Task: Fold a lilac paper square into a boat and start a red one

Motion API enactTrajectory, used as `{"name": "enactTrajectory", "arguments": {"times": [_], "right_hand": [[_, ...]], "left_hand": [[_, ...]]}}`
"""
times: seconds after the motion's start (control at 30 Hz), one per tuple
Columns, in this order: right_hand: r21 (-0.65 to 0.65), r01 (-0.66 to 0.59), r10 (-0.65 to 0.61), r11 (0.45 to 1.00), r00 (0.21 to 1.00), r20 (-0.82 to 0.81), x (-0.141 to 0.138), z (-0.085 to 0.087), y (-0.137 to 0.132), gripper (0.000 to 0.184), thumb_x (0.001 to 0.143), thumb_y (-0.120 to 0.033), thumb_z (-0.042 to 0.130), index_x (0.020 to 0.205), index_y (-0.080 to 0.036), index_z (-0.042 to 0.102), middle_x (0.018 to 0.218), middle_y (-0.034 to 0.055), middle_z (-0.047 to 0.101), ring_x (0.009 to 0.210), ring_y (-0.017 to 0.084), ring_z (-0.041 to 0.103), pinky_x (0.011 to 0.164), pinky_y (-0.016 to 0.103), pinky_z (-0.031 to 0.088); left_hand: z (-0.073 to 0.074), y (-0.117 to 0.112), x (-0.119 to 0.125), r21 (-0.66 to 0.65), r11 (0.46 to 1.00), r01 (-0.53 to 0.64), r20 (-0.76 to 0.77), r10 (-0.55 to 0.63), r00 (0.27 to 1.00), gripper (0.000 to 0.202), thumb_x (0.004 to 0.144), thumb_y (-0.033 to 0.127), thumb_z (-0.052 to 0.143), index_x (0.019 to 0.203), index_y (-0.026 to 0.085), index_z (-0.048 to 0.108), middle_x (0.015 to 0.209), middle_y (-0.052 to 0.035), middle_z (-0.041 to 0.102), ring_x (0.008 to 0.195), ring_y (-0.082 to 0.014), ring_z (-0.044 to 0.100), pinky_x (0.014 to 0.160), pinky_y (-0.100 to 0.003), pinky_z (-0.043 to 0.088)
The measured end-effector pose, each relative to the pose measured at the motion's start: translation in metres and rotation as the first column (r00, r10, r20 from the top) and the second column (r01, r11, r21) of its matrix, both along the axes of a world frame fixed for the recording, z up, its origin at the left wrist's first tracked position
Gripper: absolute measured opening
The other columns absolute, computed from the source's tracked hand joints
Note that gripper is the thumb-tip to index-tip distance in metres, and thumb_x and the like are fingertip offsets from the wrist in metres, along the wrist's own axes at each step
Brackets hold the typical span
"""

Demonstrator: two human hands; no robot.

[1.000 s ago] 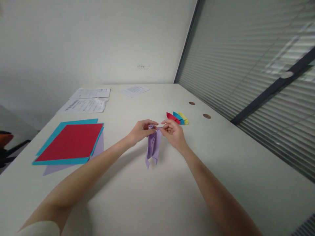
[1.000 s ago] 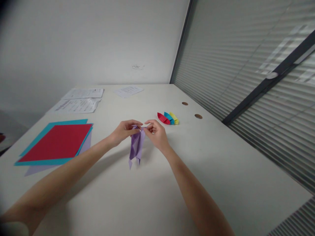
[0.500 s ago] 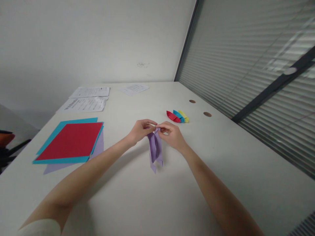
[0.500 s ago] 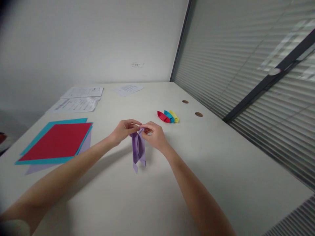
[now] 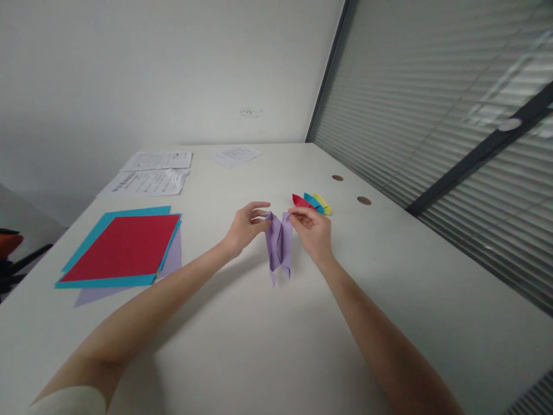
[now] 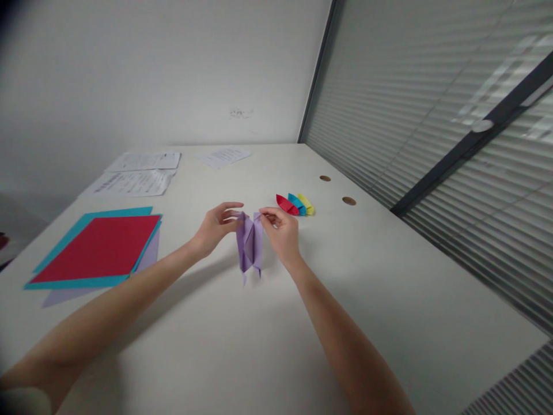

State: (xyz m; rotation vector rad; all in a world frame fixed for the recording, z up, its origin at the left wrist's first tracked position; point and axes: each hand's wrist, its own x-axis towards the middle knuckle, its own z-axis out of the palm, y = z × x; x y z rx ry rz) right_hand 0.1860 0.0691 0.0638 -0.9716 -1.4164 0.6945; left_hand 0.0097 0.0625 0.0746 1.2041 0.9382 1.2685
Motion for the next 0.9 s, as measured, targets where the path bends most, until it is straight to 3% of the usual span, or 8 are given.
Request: {"name": "enactTrajectory", "arguments": {"times": [0.2,0.43,0.57,0.77,0.9], "right_hand": [[0.071,0.038,-0.042,0.997,0.997,0.058,-0.002,0.000,-0.003,0.012,0.079,-0.030,0.066,0.085,-0.021,0.071,0.083,0.0044,0.072,0.071,0.016,0.067,0.068,0.031,0.056],[0.098,0.176,-0.176,0.979,0.984,-0.009,-0.006,0.000,-0.006,0.012,0.081,-0.030,0.064,0.087,-0.022,0.070,0.084,0.0047,0.072,0.070,0.016,0.065,0.068,0.030,0.056],[0.084,0.150,-0.150,0.985,0.989,-0.004,-0.005,-0.001,-0.005,0.014,0.081,-0.032,0.064,0.088,-0.021,0.071,0.085,0.0050,0.072,0.072,0.016,0.066,0.068,0.030,0.056],[0.209,0.023,-0.079,0.978,0.962,0.262,0.000,0.009,-0.009,0.014,0.086,-0.025,0.059,0.086,-0.023,0.073,0.085,0.0048,0.070,0.075,0.017,0.064,0.070,0.031,0.054],[0.260,-0.031,-0.079,0.965,0.913,0.401,0.002,0.015,-0.013,0.017,0.088,-0.020,0.055,0.087,-0.023,0.073,0.085,0.0049,0.070,0.073,0.017,0.063,0.070,0.032,0.052]], "left_hand": [[-0.006,0.000,0.007,-0.116,0.992,-0.049,0.162,0.068,0.984,0.036,0.057,0.032,0.084,0.083,0.014,0.067,0.076,-0.0018,0.067,0.071,-0.0125,0.060,0.071,-0.028,0.048],[-0.008,-0.007,0.013,-0.220,0.975,0.028,0.314,0.044,0.949,0.031,0.056,0.030,0.086,0.078,0.017,0.068,0.078,0.0001,0.067,0.071,-0.0111,0.058,0.069,-0.028,0.048],[-0.009,-0.006,0.013,-0.149,0.988,-0.043,0.268,0.082,0.960,0.030,0.061,0.034,0.083,0.084,0.019,0.071,0.092,-0.0030,0.070,0.077,-0.0130,0.060,0.066,-0.026,0.048],[-0.008,-0.004,0.011,0.042,0.990,-0.132,0.050,0.130,0.990,0.029,0.067,0.039,0.078,0.087,0.018,0.075,0.096,-0.0064,0.073,0.080,-0.0163,0.063,0.067,-0.027,0.049],[-0.007,-0.003,0.011,0.149,0.983,-0.112,-0.016,0.115,0.993,0.029,0.071,0.039,0.076,0.088,0.016,0.075,0.096,-0.0078,0.073,0.083,-0.0179,0.065,0.075,-0.030,0.051]]}}
